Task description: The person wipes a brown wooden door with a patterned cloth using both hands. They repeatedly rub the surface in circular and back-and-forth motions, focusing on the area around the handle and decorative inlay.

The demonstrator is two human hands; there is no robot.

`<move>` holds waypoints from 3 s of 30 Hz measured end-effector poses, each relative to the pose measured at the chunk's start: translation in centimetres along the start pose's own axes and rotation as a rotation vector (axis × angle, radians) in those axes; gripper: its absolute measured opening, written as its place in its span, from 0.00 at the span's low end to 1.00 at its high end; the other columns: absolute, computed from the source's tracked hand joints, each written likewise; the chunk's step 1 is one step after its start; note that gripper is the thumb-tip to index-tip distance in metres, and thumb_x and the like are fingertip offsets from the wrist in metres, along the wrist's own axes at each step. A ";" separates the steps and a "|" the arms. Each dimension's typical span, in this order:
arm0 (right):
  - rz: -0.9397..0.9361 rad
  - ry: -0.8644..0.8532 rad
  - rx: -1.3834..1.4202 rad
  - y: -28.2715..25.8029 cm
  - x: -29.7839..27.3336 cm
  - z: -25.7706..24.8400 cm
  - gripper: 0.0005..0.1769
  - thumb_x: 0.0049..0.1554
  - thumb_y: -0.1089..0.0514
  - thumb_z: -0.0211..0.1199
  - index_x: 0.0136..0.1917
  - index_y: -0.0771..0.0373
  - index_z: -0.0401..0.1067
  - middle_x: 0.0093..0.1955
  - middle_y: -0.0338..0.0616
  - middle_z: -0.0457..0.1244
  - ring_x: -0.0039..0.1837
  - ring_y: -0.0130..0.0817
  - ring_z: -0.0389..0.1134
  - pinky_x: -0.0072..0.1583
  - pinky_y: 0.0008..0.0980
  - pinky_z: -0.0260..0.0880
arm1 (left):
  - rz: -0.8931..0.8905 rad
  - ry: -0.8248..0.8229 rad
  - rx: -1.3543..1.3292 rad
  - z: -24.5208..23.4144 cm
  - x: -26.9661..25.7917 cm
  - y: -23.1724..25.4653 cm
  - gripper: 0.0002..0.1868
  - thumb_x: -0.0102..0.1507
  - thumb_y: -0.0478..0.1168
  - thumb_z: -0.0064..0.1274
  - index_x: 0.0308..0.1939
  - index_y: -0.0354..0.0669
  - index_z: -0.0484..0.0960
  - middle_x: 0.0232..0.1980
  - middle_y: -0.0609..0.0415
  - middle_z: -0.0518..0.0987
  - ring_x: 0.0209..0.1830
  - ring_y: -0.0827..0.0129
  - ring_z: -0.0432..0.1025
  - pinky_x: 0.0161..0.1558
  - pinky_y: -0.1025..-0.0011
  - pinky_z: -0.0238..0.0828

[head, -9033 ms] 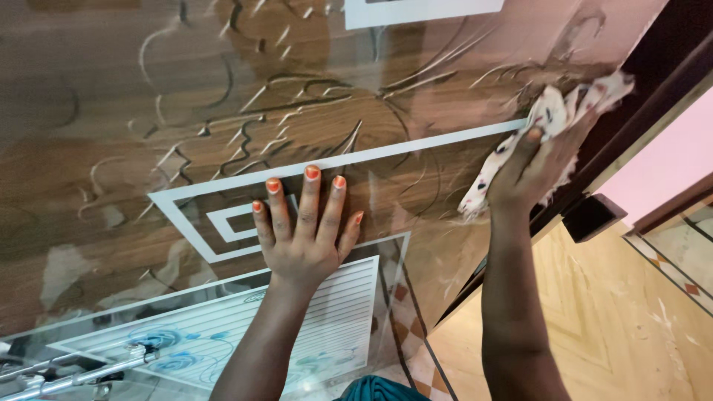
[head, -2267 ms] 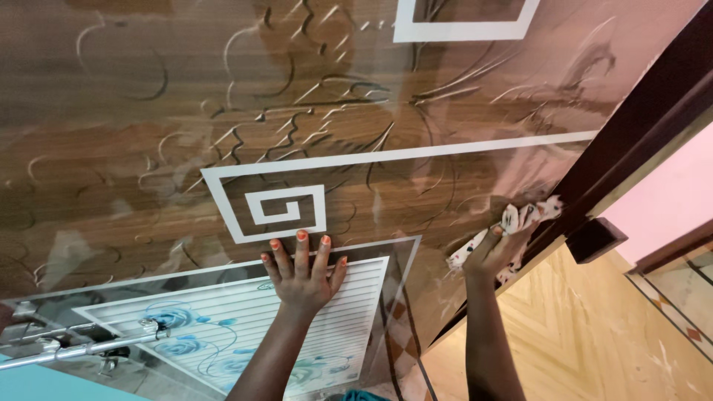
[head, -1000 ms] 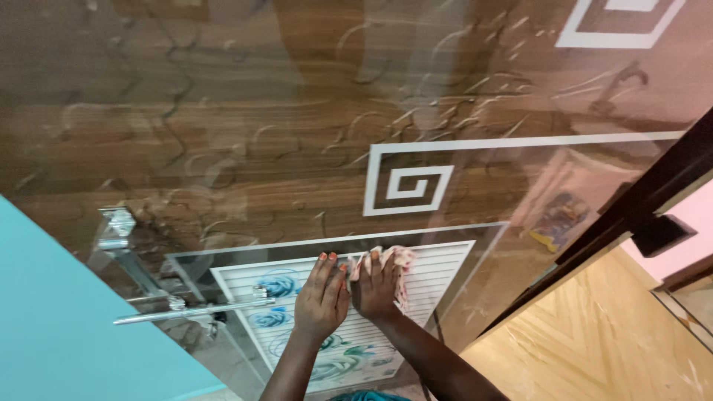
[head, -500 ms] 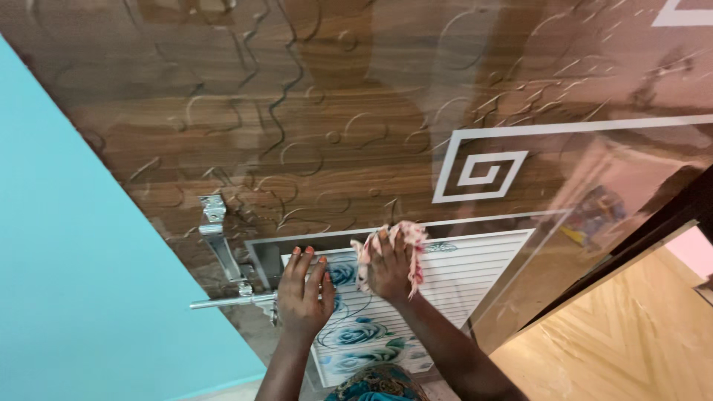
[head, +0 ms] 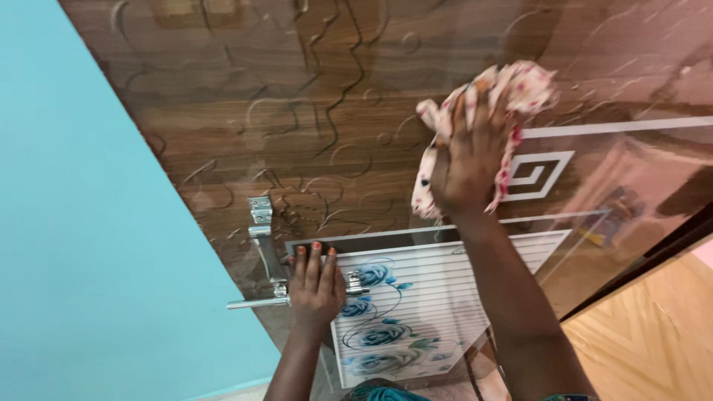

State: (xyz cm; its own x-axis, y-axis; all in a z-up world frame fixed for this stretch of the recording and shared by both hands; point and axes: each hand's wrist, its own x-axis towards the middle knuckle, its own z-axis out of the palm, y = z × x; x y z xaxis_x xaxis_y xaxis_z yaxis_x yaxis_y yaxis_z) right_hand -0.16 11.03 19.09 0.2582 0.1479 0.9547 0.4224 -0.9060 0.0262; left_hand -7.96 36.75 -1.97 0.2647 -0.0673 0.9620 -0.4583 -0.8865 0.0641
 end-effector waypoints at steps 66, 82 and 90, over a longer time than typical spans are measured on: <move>0.205 -0.700 1.001 -13.9 -17.4 -0.2 0.28 0.63 0.61 0.57 0.76 0.65 0.59 0.65 0.55 0.67 0.64 0.43 0.71 0.62 0.38 0.70 | -0.848 -0.068 -0.136 -5.3 0.0 4.3 0.18 0.64 0.42 0.60 0.52 0.35 0.76 0.40 0.46 0.80 0.39 0.52 0.76 0.42 0.55 0.69; -0.145 -0.124 0.479 -11.0 -15.0 0.9 0.16 0.63 0.62 0.60 0.64 0.64 0.70 0.63 0.51 0.66 0.67 0.49 0.66 0.67 0.49 0.64 | -0.621 0.111 0.252 -6.8 -0.1 -2.3 0.22 0.59 0.31 0.57 0.58 0.41 0.79 0.50 0.44 0.76 0.53 0.50 0.71 0.53 0.55 0.66; -0.247 0.027 0.083 -8.1 -14.3 4.7 0.22 0.67 0.50 0.60 0.69 0.64 0.71 0.77 0.57 0.57 0.82 0.54 0.51 0.80 0.58 0.41 | -0.338 0.239 0.242 -7.9 6.3 -6.6 0.23 0.66 0.29 0.57 0.66 0.41 0.78 0.55 0.44 0.76 0.54 0.53 0.71 0.54 0.59 0.71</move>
State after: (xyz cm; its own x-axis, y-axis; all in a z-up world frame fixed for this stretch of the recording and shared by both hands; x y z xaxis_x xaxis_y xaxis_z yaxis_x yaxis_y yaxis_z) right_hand -3.18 18.14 3.77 0.1155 0.3491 0.9299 0.5402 -0.8078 0.2361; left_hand -10.01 45.75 5.75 0.1491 0.3253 0.9338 -0.1618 -0.9236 0.3476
